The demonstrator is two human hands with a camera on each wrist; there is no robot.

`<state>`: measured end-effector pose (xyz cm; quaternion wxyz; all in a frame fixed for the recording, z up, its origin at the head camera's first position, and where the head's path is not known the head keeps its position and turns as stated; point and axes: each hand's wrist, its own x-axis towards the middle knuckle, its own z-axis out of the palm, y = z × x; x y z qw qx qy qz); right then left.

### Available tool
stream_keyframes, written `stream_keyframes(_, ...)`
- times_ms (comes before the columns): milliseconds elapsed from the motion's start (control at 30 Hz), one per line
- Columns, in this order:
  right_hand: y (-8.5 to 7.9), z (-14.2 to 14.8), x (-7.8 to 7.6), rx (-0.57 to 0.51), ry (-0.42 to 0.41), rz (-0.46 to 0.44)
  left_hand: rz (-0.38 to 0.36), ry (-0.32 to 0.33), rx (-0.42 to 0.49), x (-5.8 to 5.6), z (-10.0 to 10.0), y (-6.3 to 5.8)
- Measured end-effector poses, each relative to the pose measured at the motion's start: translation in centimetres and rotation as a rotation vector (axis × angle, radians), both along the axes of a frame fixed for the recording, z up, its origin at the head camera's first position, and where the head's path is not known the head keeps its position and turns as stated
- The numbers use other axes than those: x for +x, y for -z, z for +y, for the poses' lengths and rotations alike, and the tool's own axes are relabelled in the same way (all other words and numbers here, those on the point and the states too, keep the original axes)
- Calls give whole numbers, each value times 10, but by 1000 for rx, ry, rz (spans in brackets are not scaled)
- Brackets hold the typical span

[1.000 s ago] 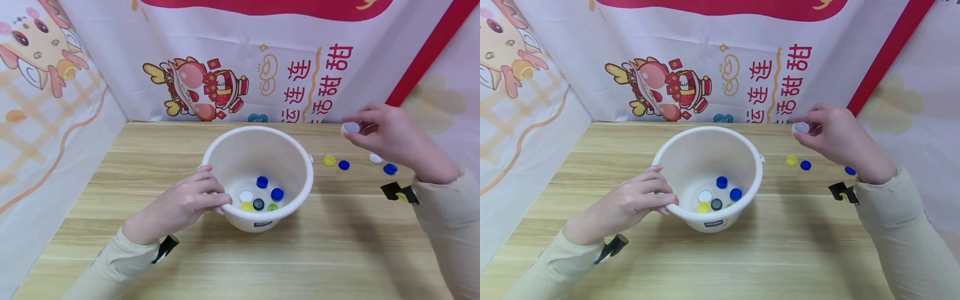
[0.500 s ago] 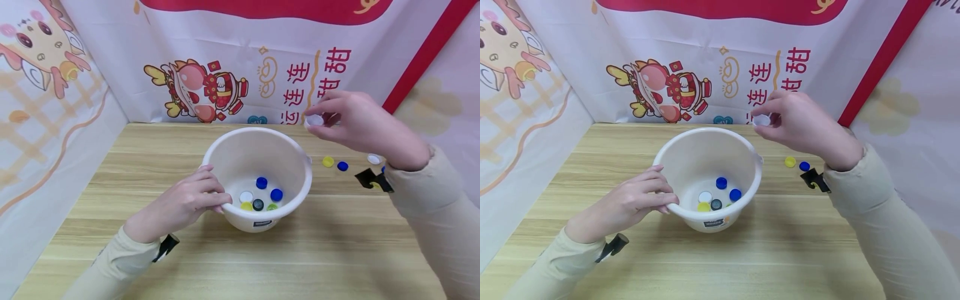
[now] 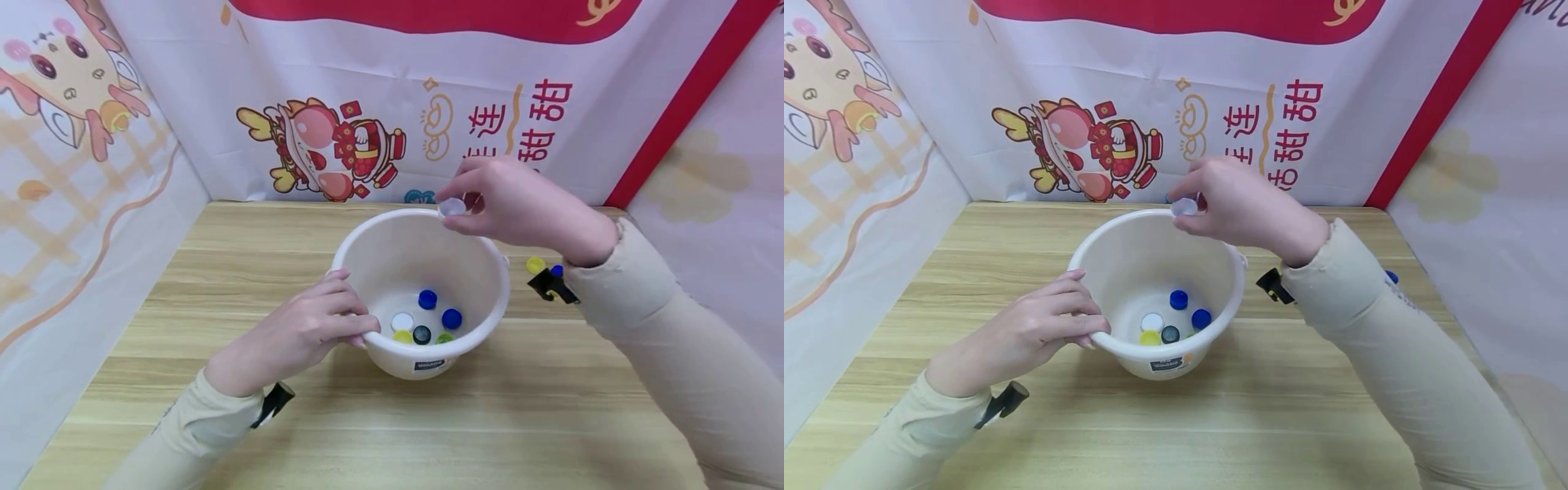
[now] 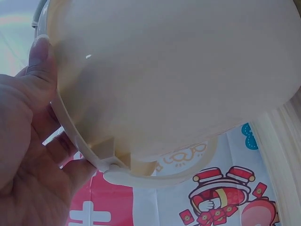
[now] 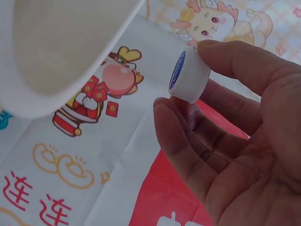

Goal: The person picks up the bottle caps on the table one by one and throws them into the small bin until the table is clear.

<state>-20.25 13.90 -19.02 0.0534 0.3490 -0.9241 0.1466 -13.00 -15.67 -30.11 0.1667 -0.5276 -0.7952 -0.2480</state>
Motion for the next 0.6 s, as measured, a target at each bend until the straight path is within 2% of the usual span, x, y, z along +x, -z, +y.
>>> stream_keyframes(200,2,-17,-5,21,-21,-39,-22,-18,-11,0,-1,0)
stream_keyframes(600,7,-28,-8,32,-45,-45,9,12,6,-1,0,2)
